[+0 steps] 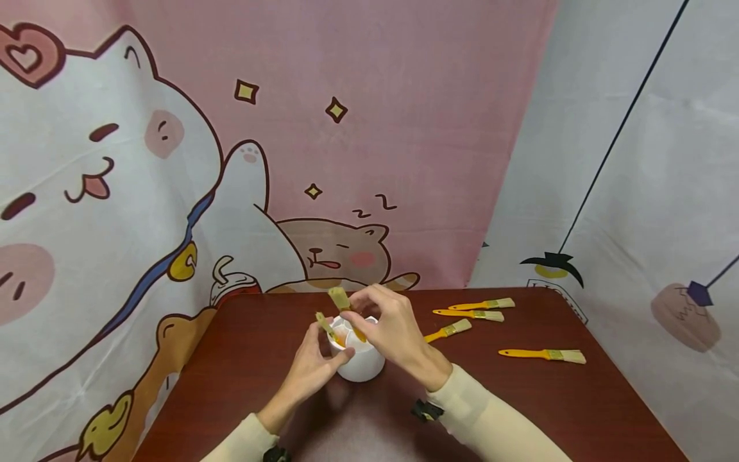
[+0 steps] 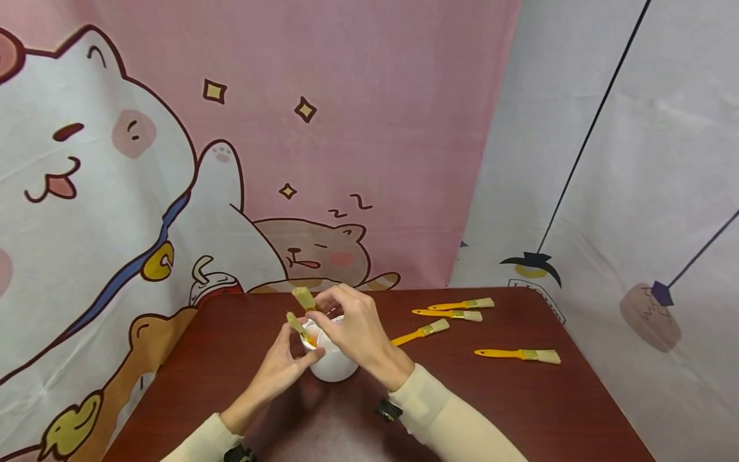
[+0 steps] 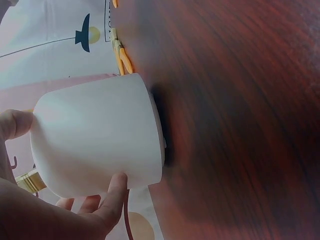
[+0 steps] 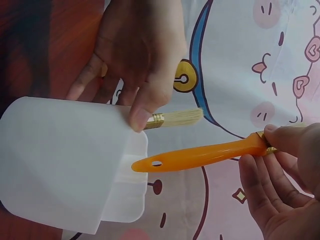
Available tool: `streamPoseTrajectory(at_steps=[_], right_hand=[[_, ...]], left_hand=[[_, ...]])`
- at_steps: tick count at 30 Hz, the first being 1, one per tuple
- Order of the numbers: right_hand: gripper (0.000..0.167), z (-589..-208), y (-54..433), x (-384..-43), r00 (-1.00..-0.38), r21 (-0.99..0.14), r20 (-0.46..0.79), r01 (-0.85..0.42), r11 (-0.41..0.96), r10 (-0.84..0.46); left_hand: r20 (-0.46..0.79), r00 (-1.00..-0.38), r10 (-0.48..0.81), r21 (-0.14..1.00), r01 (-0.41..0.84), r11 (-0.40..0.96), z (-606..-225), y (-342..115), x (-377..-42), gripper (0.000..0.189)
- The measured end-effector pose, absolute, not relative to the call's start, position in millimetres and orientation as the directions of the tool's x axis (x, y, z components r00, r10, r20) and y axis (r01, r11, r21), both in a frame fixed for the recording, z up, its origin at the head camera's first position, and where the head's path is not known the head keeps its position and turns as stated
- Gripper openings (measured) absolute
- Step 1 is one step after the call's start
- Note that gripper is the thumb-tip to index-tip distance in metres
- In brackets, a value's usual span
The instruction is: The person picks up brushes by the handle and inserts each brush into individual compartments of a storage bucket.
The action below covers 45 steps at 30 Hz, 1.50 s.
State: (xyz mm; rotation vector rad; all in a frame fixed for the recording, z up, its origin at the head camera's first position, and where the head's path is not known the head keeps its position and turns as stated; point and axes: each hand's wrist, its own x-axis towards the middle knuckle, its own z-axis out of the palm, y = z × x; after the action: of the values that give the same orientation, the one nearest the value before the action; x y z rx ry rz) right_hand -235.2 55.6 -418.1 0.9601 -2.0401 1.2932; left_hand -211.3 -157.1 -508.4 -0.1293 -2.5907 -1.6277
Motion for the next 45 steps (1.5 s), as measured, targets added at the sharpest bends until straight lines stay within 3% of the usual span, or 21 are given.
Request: streamPoseTrajectory(at_steps=[17, 45], right_hand=[[0.022, -433, 55, -240, -0.617, -0.534, 0.736, -0.781, 0.323, -0.277], [0.019, -465, 61, -244, -0.649, -0.531, 0.681, -0.757, 0.381, -0.340]], left_hand=[[0.102, -0.994, 0.026, 0.879, 0.102, 0.466, -511, -156, -214, 0.084], [0.103, -0.994, 0.040, 0.907, 0.110, 0.407, -510, -156, -213, 0.080]])
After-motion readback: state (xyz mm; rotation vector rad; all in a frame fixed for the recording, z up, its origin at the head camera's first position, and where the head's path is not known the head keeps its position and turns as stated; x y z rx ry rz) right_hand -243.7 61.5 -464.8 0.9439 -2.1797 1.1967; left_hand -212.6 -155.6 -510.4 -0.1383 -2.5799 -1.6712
